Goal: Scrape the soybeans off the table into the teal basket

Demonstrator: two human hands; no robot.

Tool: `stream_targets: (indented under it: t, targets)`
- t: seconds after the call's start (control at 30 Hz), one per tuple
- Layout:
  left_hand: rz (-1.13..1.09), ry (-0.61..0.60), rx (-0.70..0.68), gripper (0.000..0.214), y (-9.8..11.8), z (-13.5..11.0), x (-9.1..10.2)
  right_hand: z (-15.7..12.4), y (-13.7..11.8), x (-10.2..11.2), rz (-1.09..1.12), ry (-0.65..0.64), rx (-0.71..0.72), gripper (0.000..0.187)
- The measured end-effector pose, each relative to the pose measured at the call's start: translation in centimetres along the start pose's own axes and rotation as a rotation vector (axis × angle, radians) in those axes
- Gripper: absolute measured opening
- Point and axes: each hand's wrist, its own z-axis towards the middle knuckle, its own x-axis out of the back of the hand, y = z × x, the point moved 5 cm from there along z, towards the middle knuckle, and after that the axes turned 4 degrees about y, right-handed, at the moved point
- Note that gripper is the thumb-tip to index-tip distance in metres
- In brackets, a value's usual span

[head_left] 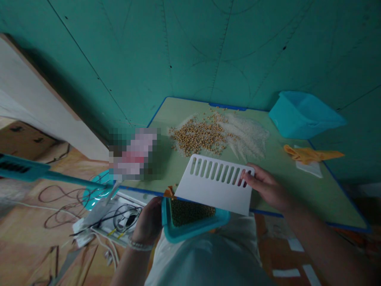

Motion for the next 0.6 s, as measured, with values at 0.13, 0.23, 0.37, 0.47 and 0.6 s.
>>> stream_targets:
  t: [0.13, 0.23, 0.37, 0.47, 0.6]
  targets:
    - [-0.007, -0.002, 0.004, 0.041, 0.0, 0.1, 0.2, 0.7, -1.1, 0.2, -0.069, 0.054, 0.076, 0.024]
    - [-0.010, 0.005, -0.005, 0.042, 0.2, 0.2, 0.3, 1.5, -1.9, 0.1, -0.129, 0.076, 0.132, 0.025]
    - [-0.011, 0.014, -0.012, 0.040, 0.2, 0.2, 0.6, 1.9, -2.1, -0.5, -0.151, 0.037, 0.126, 0.025]
    - [-0.019, 0.015, -0.013, 0.040, 0.2, 0.1, 0.8, 1.3, -2.2, -0.8, -0.138, 0.013, 0.094, 0.025]
    - [-0.011, 0.024, -0.007, 0.041, 0.1, 0.0, 0.6, -0.4, -2.3, -1.3, -0.138, 0.001, 0.048, 0.025]
